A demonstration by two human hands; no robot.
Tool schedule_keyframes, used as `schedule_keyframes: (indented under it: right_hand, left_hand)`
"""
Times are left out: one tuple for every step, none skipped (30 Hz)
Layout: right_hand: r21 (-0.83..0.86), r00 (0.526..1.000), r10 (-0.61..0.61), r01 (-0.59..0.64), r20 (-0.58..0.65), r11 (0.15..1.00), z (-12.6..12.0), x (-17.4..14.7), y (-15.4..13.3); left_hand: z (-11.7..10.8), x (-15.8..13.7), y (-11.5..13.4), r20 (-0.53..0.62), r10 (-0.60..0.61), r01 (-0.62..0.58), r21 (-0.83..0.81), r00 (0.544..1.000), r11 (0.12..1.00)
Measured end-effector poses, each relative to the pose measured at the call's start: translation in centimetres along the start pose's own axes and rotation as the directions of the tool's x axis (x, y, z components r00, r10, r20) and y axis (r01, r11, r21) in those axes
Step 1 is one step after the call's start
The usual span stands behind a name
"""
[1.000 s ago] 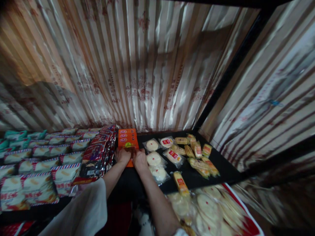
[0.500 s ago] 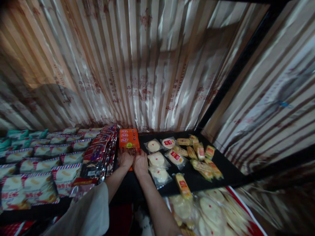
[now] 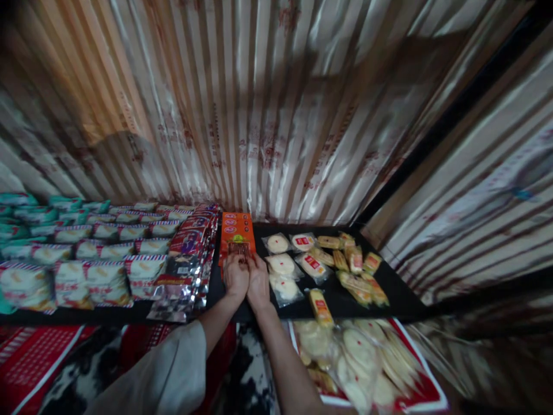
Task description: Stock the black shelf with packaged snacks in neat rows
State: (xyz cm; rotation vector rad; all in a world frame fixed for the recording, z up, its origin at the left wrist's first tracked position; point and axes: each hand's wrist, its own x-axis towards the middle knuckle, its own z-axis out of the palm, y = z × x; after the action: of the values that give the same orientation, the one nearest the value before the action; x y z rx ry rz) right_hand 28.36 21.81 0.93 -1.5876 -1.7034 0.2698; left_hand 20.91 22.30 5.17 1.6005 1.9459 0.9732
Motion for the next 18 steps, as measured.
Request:
schedule_keyframes:
  right_hand:
    - [0.017,1.0,-0.011,0.011,-0.002,1.0,-0.1,-0.9,-0.1]
    - [0.025,1.0,-0.014,0.014,0.001,1.0,-0.2,-1.8,-0.2]
    - [0.026,1.0,-0.015,0.015,0.01,1.0,-0.3,-2.7,-0.5]
    - [0.02,1.0,-0.015,0.015,0.021,1.0,-0.4,-3.8,-0.8]
    - [0.011,0.999,-0.017,0.017,0.032,1.0,-0.5,-4.9,-1.2]
    - [0.001,0.999,-0.023,0.023,0.045,1.0,-0.6,-6.0,-1.7]
    - [-0.007,0.998,-0.032,0.032,0.06,0.999,-0.6,-7.2,-2.2]
    - [-0.015,0.996,-0.041,0.042,0.075,0.999,-0.6,-8.4,-2.7]
    - [-0.023,0.995,-0.048,0.05,0.09,0.998,-0.6,-9.7,-3.2]
    - [-0.031,0.993,-0.05,0.053,0.104,0.998,-0.6,-10.9,-3.7]
    - [-0.04,0.992,-0.048,0.053,0.12,0.998,-0.5,-12.1,-4.3]
    - [-0.051,0.989,-0.044,0.051,0.138,0.997,-0.4,-13.2,-4.9]
    - [-0.064,0.986,-0.04,0.05,0.161,0.997,-0.3,-14.1,-5.5]
    - [-0.077,0.981,-0.035,0.051,0.193,0.996,-0.2,-15.0,-6.2]
    - [-0.09,0.972,-0.029,0.052,0.235,0.995,-0.1,-15.6,-6.9]
    - [-0.105,0.957,-0.02,0.053,0.29,0.993,0.1,-16.1,-7.6]
    - [-0.121,0.934,-0.006,0.052,0.357,0.991,0.4,-16.4,-8.2]
    - [-0.14,0.9,0.015,0.051,0.435,0.989,0.8,-16.6,-8.8]
  left_hand:
    - [-0.3,-0.9,-0.3,0.005,0.013,-0.013,-0.046,1.0,0.999]
    - [-0.6,-1.8,-0.6,0.009,0.023,-0.022,-0.09,1.0,0.996]
    - [-0.9,-2.8,-1.1,0.015,0.028,-0.026,-0.127,0.999,0.992]
    - [-1.2,-3.8,-1.6,0.023,0.03,-0.026,-0.157,0.999,0.987]
    - [-1.6,-4.8,-2.2,0.034,0.029,-0.022,-0.182,0.999,0.983]
    - [-2.0,-5.8,-2.9,0.046,0.024,-0.014,-0.201,0.999,0.979]
    - [-2.4,-6.8,-3.6,0.057,0.016,-0.003,-0.218,0.998,0.976]
    - [-2.8,-7.9,-4.4,0.066,0.012,0.004,-0.235,0.998,0.972]
    - [-3.3,-8.9,-5.2,0.074,0.01,0.009,-0.253,0.997,0.967]
    - [-3.8,-9.8,-6.0,0.077,0.006,0.015,-0.268,0.997,0.963]
    - [-4.4,-10.8,-6.8,0.082,0.005,0.018,-0.28,0.997,0.96]
    - [-4.9,-11.6,-7.6,0.087,0.008,0.017,-0.285,0.996,0.958]
    - [-5.5,-12.4,-8.5,0.098,0.01,0.018,-0.28,0.995,0.96]
    - [-6.1,-13.1,-9.4,0.116,0.006,0.025,-0.265,0.993,0.964]
    - [-6.7,-13.7,-10.3,0.141,-0.004,0.038,-0.24,0.99,0.97]
    - [-7.2,-14.2,-11.2,0.176,-0.024,0.06,-0.201,0.984,0.978]
    - [-7.8,-14.5,-12.2,0.223,-0.053,0.087,-0.145,0.973,0.986]
    - [-8.2,-14.8,-13.2,0.277,-0.086,0.112,-0.08,0.957,0.99]
